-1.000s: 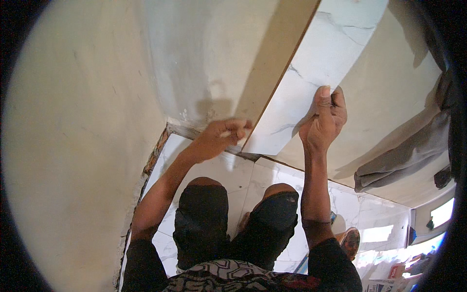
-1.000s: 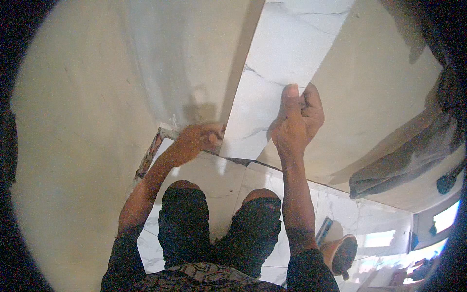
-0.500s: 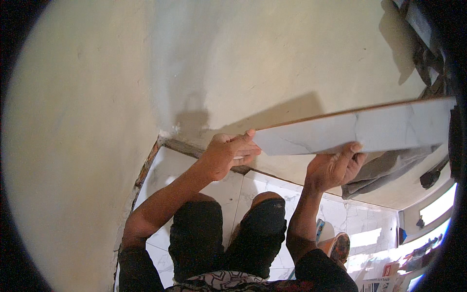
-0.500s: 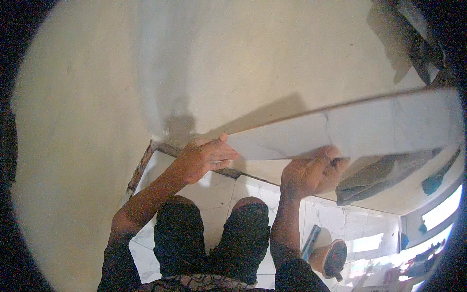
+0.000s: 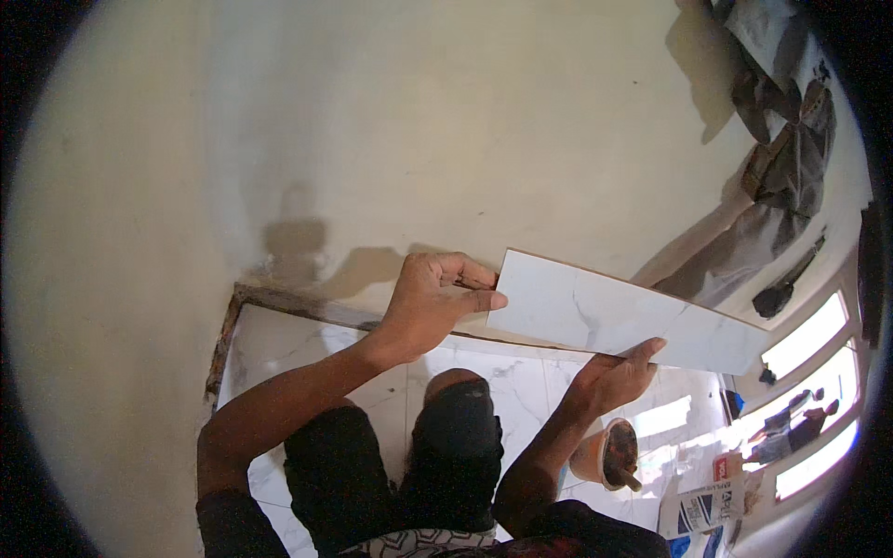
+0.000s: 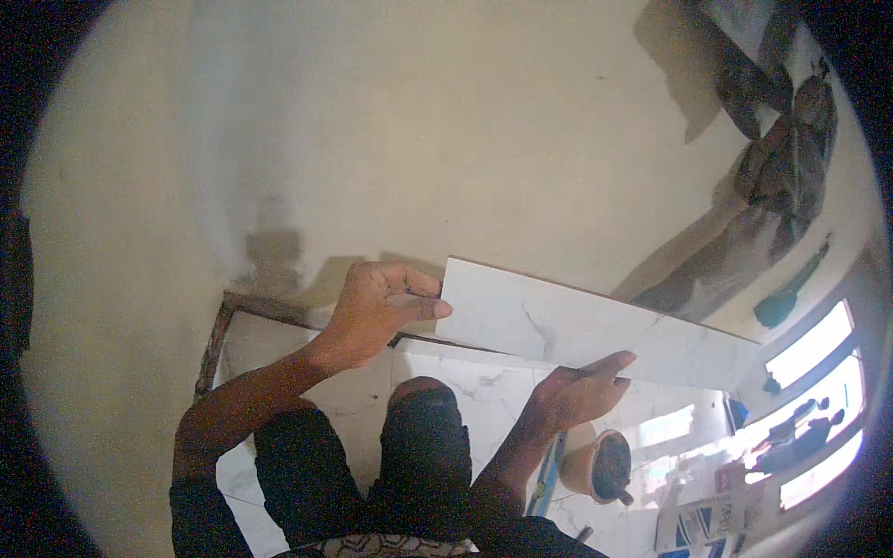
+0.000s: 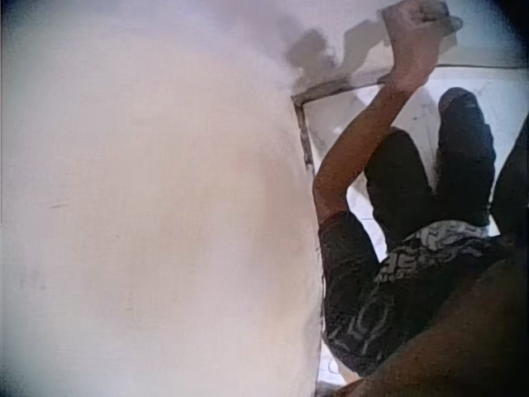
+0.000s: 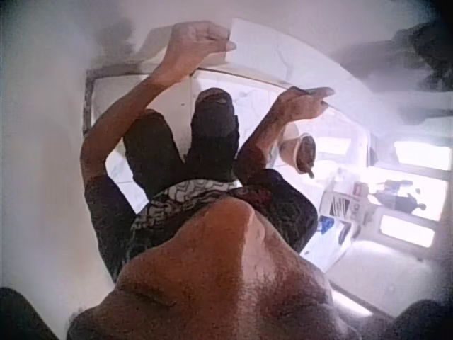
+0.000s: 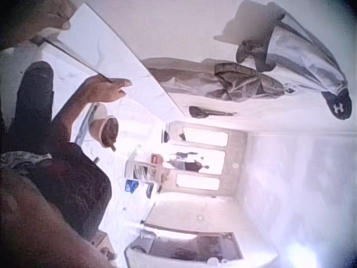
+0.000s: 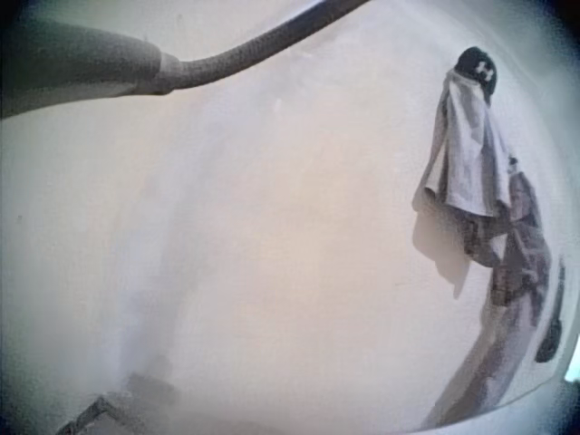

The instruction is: The person applies adhesive to a rectangular tile using a trowel, then places the tile on the floor and taps it with a hammer to secure it.

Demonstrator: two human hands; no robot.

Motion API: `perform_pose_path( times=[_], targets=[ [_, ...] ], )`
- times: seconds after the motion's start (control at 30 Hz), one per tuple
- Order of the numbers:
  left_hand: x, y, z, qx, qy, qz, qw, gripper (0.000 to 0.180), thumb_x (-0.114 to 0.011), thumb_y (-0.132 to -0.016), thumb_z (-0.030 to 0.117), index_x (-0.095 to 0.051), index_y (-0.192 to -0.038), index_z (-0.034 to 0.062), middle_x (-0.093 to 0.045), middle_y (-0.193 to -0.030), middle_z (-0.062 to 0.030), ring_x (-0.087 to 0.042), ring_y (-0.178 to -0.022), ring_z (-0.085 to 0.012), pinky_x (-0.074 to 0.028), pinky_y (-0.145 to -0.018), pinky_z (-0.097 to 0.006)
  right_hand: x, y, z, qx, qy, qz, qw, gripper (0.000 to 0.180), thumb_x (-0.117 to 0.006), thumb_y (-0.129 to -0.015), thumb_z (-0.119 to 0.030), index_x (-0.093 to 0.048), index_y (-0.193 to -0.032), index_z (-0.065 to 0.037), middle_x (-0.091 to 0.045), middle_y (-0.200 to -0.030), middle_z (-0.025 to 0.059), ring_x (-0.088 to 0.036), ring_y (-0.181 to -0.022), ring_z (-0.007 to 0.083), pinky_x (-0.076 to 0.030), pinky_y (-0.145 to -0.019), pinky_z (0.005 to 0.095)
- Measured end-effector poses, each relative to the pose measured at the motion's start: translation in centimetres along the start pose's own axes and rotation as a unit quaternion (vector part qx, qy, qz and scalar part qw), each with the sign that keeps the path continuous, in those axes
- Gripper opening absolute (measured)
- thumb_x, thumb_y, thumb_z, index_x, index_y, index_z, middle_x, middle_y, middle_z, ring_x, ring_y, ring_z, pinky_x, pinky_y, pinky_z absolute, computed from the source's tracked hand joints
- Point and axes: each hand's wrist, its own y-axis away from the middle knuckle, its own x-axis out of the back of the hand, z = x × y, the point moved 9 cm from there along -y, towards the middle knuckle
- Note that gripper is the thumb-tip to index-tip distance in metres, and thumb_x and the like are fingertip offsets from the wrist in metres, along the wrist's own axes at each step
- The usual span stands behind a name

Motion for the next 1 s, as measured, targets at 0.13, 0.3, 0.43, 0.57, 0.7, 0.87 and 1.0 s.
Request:
perform_pose_path(
  times=[0.13,0.3,0.43,0.57,0.7,0.87,1.0],
  targets=[
    [-2.7,-0.5,0.0,0.013,0.07,-0.068,0.995,0.023,-0.08,-0.079,0.008,-0.072,-0.096,-0.0037,-0.072,-0.088,-0.0118,-0.066,-0.081,-0.0143,-0.054,-0.075,-0.03,2.3,-1.2,2.7,-0.1,-0.039,0.027,0.994,0.052,-0.058,-0.101,-0.037,-0.054,-0.103,0.014,-0.061,-0.102,0.0202,-0.059,-0.09,0.0197,-0.051,-0.076,0.032],
    [-5.3,-0.3,0.0,0.022,0.135,-0.138,0.981,0.025,-0.079,-0.081,0.011,-0.07,-0.1,-0.0034,-0.071,-0.091,-0.0111,-0.065,-0.085,-0.0155,-0.054,-0.077,-0.031,3.5,-1.4,5.7,-0.204,-0.138,-0.016,0.969,0.052,-0.043,-0.107,-0.032,-0.058,-0.11,0.017,-0.066,-0.109,0.019,-0.061,-0.092,0.0174,-0.053,-0.083,0.0289],
    [-5.5,-0.6,3.6,-0.133,-0.135,-0.077,0.979,0.061,-0.084,-0.075,0.03,-0.059,-0.121,-0.0011,-0.06,-0.123,-0.0174,-0.058,-0.113,-0.0249,-0.051,-0.09,-0.041,5.3,-2.0,5.9,-0.047,0.387,-0.142,0.91,0.054,-0.041,-0.107,-0.036,-0.064,-0.103,0.013,-0.07,-0.094,0.0145,-0.063,-0.08,0.0144,-0.053,-0.069,0.0283],
    [-12.0,0.4,5.9,-0.354,-0.437,-0.141,0.815,0.105,-0.087,-0.061,0.051,-0.041,-0.142,0.0029,-0.042,-0.143,-0.0186,-0.042,-0.132,-0.0325,-0.037,-0.106,-0.049,7.5,-0.2,11.4,-0.281,-0.103,-0.022,0.954,0.032,-0.052,-0.103,-0.023,-0.057,-0.114,0.006,-0.064,-0.103,0.0097,-0.064,-0.095,0.0159,-0.056,-0.083,0.0308],
    [-18.7,-0.4,-0.7,-0.306,-0.598,-0.311,0.673,0.109,-0.085,-0.061,0.052,-0.037,-0.147,0.0055,-0.047,-0.14,-0.0142,-0.042,-0.132,-0.0308,-0.03,-0.111,-0.049,6.7,2.5,11.8,-0.318,-0.227,-0.052,0.919,0.035,-0.052,-0.101,-0.009,-0.042,-0.132,0.003,-0.054,-0.128,0.0139,-0.056,-0.119,0.0248,-0.05,-0.104,0.0443],
    [-20.0,-1.6,-5.3,-0.35,-0.634,-0.284,0.628,0.102,-0.085,-0.064,0.045,-0.039,-0.144,0.002,-0.048,-0.135,-0.0134,-0.045,-0.127,-0.0278,-0.03,-0.109,-0.049,7.1,4.3,13.1,-0.379,-0.232,-0.034,0.895,0.039,-0.056,-0.099,-0.008,-0.042,-0.135,0.001,-0.055,-0.128,0.014,-0.057,-0.119,0.0245,-0.048,-0.107,0.0451],
    [-18.5,-2.6,-8.8,-0.305,-0.589,-0.314,0.679,0.095,-0.083,-0.06,0.034,-0.044,-0.139,-0.0008,-0.053,-0.122,-0.0139,-0.05,-0.117,-0.0282,-0.035,-0.099,-0.047,8.2,5.5,14.7,-0.412,-0.141,-0.065,0.898,0.043,-0.059,-0.098,-0.01,-0.041,-0.136,-0.001,-0.054,-0.13,0.0129,-0.056,-0.119,0.0248,-0.05,-0.105,0.0457]
  ],
)
